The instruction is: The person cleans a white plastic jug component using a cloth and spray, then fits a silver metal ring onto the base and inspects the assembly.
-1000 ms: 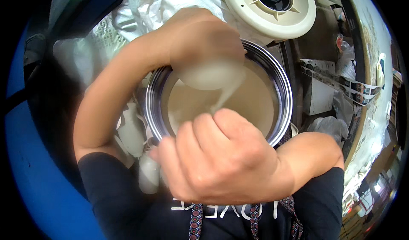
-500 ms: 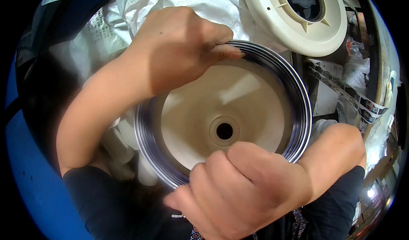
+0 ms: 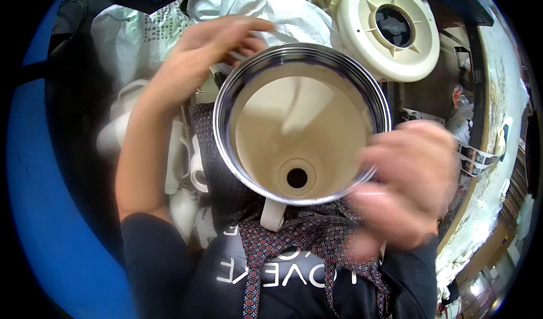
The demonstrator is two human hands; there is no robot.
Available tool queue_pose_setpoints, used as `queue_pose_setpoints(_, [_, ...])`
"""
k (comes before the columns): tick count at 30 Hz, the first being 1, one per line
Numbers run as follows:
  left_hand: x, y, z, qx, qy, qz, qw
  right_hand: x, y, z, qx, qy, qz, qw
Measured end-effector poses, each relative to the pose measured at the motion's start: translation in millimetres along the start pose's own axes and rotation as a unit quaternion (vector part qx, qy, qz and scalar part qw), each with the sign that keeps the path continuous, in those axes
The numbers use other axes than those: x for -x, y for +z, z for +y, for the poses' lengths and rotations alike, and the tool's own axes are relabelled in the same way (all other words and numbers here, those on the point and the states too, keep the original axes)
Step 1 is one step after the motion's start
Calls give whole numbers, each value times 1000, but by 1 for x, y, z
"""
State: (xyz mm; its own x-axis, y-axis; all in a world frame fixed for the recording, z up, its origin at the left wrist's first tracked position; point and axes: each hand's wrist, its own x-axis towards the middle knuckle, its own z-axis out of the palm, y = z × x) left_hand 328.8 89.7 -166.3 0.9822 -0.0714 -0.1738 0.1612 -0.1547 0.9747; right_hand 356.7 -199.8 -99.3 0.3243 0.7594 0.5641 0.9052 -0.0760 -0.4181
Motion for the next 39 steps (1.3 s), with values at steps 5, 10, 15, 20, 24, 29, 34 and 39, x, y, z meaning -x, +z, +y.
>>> queue_pose_setpoints(5, [103,-4,-49,300,102,346,883,130,-48,36,-135,263,468,833])
queue_pose_setpoints(10, [67,99,-34,324,102,369,865,88,35,13,1,379,199,904])
queue_pose_setpoints(15, [55,109,-54,299,55,255,918,40,67,6,-250,217,228,915])
queue_pose_setpoints(20, [75,77,-51,420,105,294,852,59,43,11,-204,289,366,861])
queue_pose_setpoints(24, [45,126,-31,271,85,298,911,49,80,16,-44,170,232,957])
queue_pose_setpoints(29, [49,78,-52,295,141,221,919,44,65,-2,-223,129,228,939])
queue_pose_setpoints(34, [39,97,-67,363,14,116,924,6,54,-36,61,143,96,983])
queue_pose_setpoints(39, [59,96,-40,252,37,86,963,20,40,-17,-183,201,285,919])
